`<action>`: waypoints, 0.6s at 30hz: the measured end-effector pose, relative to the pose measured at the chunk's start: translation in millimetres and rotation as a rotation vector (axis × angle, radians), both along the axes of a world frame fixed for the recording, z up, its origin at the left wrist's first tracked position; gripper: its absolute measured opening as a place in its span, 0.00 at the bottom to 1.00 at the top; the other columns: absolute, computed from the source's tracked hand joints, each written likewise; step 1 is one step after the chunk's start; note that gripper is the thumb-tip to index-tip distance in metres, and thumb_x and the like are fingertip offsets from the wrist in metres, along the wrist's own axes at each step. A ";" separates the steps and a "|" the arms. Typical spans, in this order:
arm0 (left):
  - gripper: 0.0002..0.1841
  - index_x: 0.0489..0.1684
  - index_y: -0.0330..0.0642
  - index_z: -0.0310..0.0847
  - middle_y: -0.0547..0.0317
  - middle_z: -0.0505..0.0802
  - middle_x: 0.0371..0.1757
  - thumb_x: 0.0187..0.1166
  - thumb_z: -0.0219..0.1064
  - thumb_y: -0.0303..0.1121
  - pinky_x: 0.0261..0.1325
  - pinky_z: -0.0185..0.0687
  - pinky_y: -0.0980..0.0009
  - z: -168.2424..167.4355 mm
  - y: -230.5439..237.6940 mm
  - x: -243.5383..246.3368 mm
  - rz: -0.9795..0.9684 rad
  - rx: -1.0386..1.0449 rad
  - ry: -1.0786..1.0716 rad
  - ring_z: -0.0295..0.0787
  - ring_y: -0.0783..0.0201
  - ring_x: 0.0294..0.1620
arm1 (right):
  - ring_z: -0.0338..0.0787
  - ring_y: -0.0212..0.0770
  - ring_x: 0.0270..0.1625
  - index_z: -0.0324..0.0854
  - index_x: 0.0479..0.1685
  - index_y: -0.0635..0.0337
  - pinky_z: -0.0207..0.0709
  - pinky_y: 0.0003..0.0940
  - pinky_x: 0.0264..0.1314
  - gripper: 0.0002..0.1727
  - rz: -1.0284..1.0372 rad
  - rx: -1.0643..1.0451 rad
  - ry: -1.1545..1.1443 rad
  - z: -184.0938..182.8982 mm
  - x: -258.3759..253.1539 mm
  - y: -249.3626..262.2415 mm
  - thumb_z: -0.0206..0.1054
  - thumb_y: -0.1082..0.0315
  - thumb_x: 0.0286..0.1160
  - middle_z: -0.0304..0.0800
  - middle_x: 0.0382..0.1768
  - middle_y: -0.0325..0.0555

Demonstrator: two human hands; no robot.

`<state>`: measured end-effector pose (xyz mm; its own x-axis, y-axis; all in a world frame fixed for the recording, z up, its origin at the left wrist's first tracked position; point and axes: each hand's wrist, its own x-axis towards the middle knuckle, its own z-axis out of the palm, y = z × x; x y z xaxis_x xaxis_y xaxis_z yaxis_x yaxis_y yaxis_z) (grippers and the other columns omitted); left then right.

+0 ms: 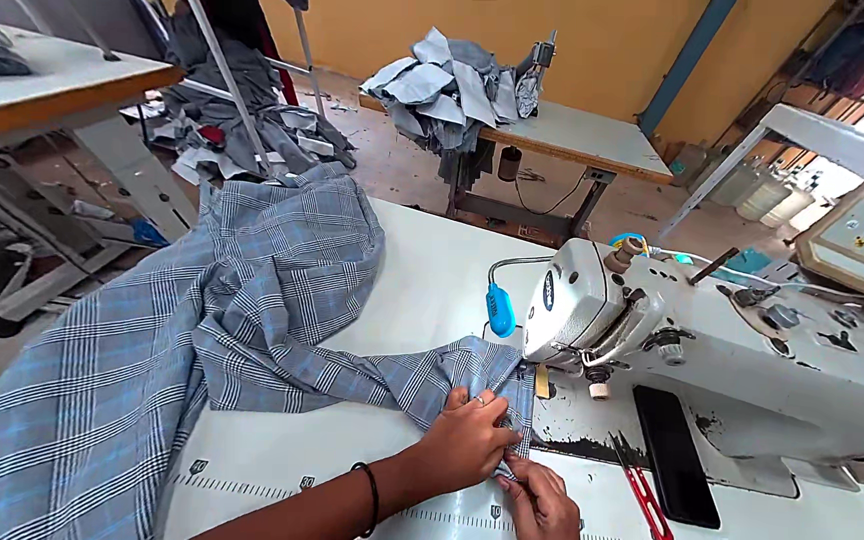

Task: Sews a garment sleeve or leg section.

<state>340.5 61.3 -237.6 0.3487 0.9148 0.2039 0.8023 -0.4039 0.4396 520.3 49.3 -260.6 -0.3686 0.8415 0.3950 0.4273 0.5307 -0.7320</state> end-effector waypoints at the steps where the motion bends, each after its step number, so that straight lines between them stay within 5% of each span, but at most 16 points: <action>1: 0.18 0.56 0.50 0.93 0.43 0.89 0.47 0.80 0.56 0.31 0.55 0.66 0.38 -0.2 1.2 -0.4 0.009 -0.020 -0.013 0.85 0.41 0.55 | 0.97 0.50 0.53 0.92 0.37 0.72 0.81 0.48 0.68 0.08 -0.002 -0.032 0.017 -0.3 -0.2 2.0 0.72 0.75 0.66 0.98 0.43 0.56; 9: 0.20 0.62 0.54 0.91 0.44 0.88 0.57 0.85 0.52 0.34 0.64 0.60 0.35 -6.6 26.6 -12.5 0.019 -0.091 -0.071 0.81 0.42 0.64 | 0.95 0.38 0.51 0.94 0.39 0.65 0.81 0.35 0.64 0.09 0.007 -0.127 0.111 -11.2 -3.8 40.4 0.73 0.68 0.67 0.98 0.44 0.46; 13: 0.21 0.67 0.52 0.88 0.51 0.85 0.76 0.85 0.51 0.33 0.64 0.63 0.35 -14.8 31.7 -14.1 0.000 -0.017 -0.031 0.80 0.44 0.73 | 0.94 0.38 0.54 0.93 0.38 0.65 0.81 0.37 0.66 0.09 0.033 -0.174 0.106 -9.7 -4.4 51.2 0.71 0.69 0.68 0.98 0.45 0.47; 18: 0.22 0.70 0.52 0.87 0.52 0.86 0.75 0.86 0.50 0.32 0.68 0.60 0.34 -8.9 30.1 -11.8 0.033 -0.117 -0.052 0.76 0.44 0.77 | 0.94 0.37 0.55 0.93 0.38 0.65 0.81 0.33 0.67 0.09 0.040 -0.175 0.112 -9.2 -4.3 52.5 0.71 0.69 0.68 0.98 0.46 0.48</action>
